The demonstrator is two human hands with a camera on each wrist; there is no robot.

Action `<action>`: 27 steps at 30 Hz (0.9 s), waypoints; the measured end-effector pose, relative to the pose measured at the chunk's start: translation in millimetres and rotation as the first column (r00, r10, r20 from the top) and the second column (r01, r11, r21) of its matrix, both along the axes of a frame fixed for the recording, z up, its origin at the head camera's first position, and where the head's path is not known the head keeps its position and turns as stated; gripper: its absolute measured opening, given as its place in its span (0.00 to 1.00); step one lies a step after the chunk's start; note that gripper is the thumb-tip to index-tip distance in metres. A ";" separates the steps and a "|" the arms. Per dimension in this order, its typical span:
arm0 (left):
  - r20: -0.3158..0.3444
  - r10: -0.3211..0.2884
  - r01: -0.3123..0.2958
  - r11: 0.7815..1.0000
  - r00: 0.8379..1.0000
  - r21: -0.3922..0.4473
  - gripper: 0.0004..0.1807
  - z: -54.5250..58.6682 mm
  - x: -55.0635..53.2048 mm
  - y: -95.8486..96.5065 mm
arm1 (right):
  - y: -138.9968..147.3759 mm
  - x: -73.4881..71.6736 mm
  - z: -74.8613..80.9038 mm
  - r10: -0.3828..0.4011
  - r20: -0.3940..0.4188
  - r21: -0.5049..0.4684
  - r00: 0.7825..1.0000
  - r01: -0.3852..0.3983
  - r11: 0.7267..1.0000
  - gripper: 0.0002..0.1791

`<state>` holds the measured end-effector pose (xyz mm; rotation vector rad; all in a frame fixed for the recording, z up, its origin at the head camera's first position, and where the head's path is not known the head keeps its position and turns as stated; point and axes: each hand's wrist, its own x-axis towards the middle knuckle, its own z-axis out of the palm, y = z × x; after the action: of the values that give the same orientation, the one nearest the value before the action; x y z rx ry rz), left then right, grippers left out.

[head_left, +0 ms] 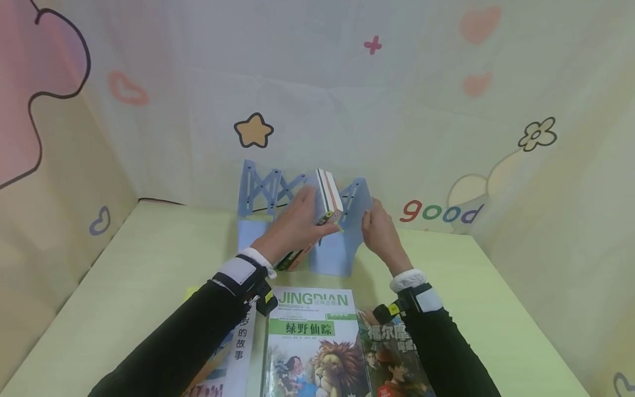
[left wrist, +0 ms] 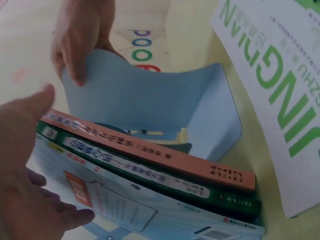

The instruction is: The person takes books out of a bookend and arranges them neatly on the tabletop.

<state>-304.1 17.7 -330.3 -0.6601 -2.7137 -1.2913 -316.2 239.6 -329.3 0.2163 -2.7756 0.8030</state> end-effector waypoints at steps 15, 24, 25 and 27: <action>0.014 -0.047 0.047 0.998 0.999 0.035 0.51 -13.3 -3.4 10.0 | 0.0 -0.6 -1.1 0.001 -0.008 0.001 1.000 -0.001 1.000 0.26; -0.004 -0.091 0.091 0.996 0.996 0.024 0.46 -18.6 0.7 11.9 | -0.3 -0.1 -1.8 -0.010 -0.022 0.020 1.000 0.010 1.000 0.26; -0.006 -0.093 0.093 0.995 0.996 0.025 0.46 -19.7 0.7 11.4 | -0.6 -0.2 -1.9 -0.008 -0.023 0.020 1.000 0.009 1.000 0.26; -0.010 -0.093 0.093 0.995 0.996 0.022 0.46 -21.7 0.6 10.6 | -1.3 -0.8 -2.3 -0.007 -0.024 0.018 1.000 0.008 1.000 0.26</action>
<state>-303.5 28.2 -352.0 -0.7965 -2.6866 -1.3334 -316.9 238.4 -331.6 0.2172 -2.7604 0.7684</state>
